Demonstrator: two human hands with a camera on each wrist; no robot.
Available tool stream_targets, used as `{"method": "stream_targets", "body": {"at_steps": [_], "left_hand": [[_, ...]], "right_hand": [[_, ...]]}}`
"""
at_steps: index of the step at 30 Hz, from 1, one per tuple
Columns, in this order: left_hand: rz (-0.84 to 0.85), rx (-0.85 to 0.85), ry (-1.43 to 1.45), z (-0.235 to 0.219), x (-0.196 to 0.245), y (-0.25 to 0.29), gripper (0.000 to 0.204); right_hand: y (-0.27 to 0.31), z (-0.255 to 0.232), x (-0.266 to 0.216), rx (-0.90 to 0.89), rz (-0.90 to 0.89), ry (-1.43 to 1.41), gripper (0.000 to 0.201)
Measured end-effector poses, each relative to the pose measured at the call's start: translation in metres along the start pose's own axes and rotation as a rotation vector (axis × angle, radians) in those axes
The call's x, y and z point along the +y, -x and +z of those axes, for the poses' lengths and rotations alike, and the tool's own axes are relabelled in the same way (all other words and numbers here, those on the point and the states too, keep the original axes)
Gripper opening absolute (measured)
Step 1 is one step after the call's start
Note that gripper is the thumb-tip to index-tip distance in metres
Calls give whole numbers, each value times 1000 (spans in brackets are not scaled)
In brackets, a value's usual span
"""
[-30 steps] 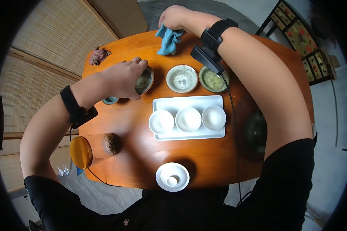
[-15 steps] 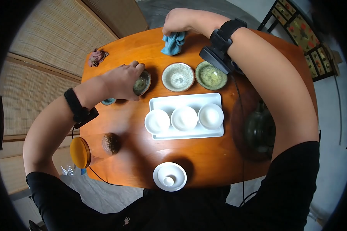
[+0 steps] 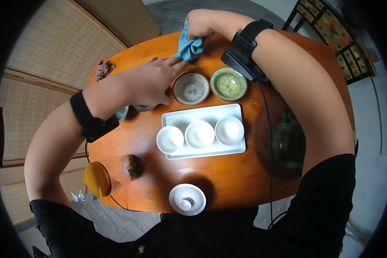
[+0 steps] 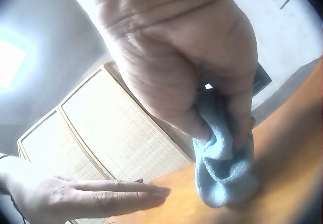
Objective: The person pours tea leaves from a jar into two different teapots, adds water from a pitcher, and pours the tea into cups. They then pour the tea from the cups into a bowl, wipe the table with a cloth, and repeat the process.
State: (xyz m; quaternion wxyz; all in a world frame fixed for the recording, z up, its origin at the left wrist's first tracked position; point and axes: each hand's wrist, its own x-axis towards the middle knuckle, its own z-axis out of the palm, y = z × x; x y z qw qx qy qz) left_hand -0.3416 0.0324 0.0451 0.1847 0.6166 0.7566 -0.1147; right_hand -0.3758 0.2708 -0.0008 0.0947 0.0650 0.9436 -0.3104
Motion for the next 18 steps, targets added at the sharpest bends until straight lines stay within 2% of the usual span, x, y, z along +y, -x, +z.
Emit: {"method": "stream_targets", "body": {"at_steps": [1,4,7,13,16,18], "left_hand": [[35,8,-9,7,3,-7,100],[102,34,-82,23,8,-22,99],[124,21,-81,22,13,-28,99],[212,30,3,30,15,-40,96],[205,-3,14,28,14,-45,95],[209,23,10,27,11,-39,94]], "right_hand": [[7,1,-1,-1,58,-77,22],[21,-3,-11,-50,120,-64,24],[48,-7,-30,-3,158,-10,24],[42,4,-18,25,133,-73,21],[38,3,-15,-32,98,-23,36],[36,3,-15,-44,26,66,36]]}}
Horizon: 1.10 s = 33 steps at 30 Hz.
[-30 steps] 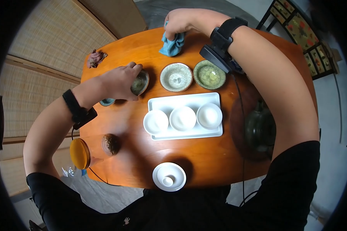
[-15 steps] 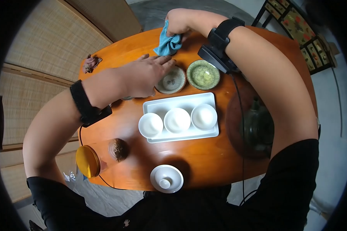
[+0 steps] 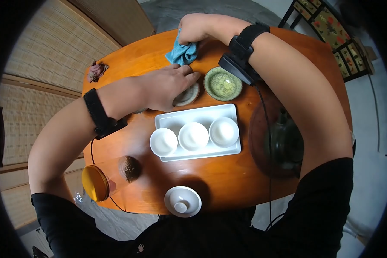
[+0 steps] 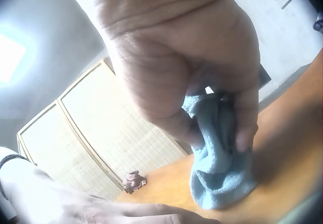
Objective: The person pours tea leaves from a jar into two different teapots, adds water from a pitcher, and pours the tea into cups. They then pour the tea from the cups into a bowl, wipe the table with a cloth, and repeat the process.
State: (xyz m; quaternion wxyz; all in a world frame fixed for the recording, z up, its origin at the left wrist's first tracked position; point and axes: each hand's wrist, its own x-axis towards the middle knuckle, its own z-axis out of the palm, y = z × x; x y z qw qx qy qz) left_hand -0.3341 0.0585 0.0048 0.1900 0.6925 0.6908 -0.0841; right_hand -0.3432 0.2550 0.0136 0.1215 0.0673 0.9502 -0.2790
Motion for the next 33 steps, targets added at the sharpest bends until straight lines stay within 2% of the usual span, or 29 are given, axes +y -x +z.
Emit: {"method": "stream_targets", "body": {"at_steps": [4,8,12,13,16,17,20,21,24,27,30,31,33], "left_hand": [[-37,29,16,-22,7,30,88],[-69,-42,-23,-59,18,66,83],[-200,-10,-40,-97,29,97,81],[-227,11,-58,-99,29,103,82],[-175,178,-132,-97,17,119,84],[-204,152,-124,-99,15,121,86],[-252,164,-135,-100,14,128,87],[-253,165,-133,-100,13,129,87],[-262,164,-138,-100,11,129,88],[-279,165,-151,-101,12,130,90],[-273,168,-147,-105,14,129,90],[-272,169,-146,-106,16,129,89],[-268,174,-137,-108,20,126,88]], "right_hand": [[-6,11,1,87,-281,219,38],[-13,44,-3,150,-404,441,33],[-19,57,-16,-140,-382,505,32],[-9,57,-18,-110,-398,464,32],[-10,65,-23,-418,-312,307,34],[10,55,-41,-516,-251,331,37],[30,64,-42,-512,-463,408,38],[35,65,-40,-537,-464,382,40],[39,64,-46,-760,-411,396,42],[34,70,-34,-610,-428,403,42],[19,61,-35,-475,-361,447,42],[2,67,-16,-285,-436,469,41],[-5,59,-9,-117,-374,481,41]]}}
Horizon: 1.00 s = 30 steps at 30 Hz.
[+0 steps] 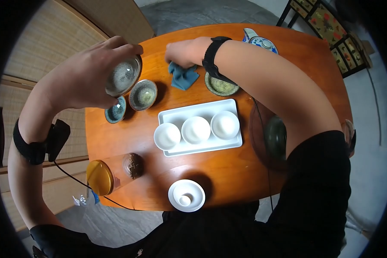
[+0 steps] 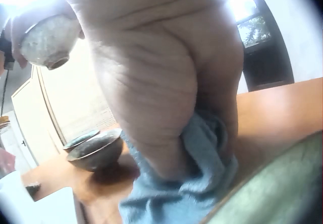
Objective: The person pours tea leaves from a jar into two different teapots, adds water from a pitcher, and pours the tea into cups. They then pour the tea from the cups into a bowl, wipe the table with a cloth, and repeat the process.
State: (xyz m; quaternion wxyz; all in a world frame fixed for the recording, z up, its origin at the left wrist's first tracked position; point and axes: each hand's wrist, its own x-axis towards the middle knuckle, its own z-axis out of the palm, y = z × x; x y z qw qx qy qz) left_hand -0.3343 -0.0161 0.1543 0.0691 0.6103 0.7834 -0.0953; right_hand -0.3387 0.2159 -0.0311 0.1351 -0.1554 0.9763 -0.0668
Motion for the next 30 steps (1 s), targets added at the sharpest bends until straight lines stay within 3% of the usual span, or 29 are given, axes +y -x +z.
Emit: {"method": "stream_targets", "body": {"at_steps": [4,5,7,10,13,14,21,30], "left_hand": [[18,-35,17,-9,14,-11,85],[19,-55,19,-12,17,-14,85],[57,-60,4,-14,24,-18,83],[104,-113,47,-16,29,-32,82],[89,-181,18,-7,34,-47,80],[115,-186,19,-6,35,-50,77],[87,-273,18,1,41,-79,77],[76,-252,-16,67,16,-105,82]], "right_hand": [[-11,-2,32,142,64,50,35],[4,-31,11,46,191,79,33],[4,-31,38,236,65,-65,33],[22,-54,40,411,221,-343,29],[14,-62,58,597,284,-391,30],[28,-61,58,668,276,-624,20],[57,-87,43,762,365,-850,16],[66,-79,45,757,290,-744,18]]}}
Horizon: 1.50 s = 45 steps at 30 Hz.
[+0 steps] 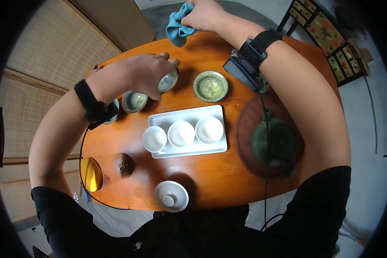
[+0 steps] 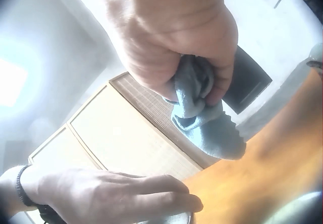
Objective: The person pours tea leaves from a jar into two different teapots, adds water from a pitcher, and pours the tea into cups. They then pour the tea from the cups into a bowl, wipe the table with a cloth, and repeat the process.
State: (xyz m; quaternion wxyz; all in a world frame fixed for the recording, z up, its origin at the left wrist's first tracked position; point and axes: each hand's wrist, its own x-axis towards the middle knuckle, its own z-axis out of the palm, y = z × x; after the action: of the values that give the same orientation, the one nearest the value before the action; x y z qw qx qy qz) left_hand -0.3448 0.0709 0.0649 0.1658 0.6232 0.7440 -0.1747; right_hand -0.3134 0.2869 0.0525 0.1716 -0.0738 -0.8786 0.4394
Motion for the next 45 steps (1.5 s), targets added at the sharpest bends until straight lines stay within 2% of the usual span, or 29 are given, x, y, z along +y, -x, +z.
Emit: {"method": "stream_targets", "body": {"at_steps": [7,10,13,20,23,26,29,35,40,45], "left_hand": [[-62,-35,59,19,10,-14,83],[-78,-83,79,29,10,-15,84],[-77,-84,105,35,6,-15,84],[-129,-161,141,30,12,-18,94],[-113,-45,81,28,17,-20,100],[23,93,129,11,25,-27,96],[155,72,89,-2,44,-40,91],[207,-5,-11,3,70,-70,92],[235,-49,-12,5,73,-78,97],[292,-4,-23,9,70,-81,98]], "right_hand": [[8,-4,3,3,-21,64,18],[10,-8,3,-12,34,11,19],[12,-11,3,15,-18,80,20],[19,-23,4,15,-20,173,22],[21,-27,4,1,-32,189,22],[20,-31,4,-25,-31,179,22],[21,-36,2,-28,-31,200,22],[32,-44,-2,-26,-20,242,24],[35,-50,3,-39,-47,286,27],[38,-49,10,-69,-40,321,26]]}}
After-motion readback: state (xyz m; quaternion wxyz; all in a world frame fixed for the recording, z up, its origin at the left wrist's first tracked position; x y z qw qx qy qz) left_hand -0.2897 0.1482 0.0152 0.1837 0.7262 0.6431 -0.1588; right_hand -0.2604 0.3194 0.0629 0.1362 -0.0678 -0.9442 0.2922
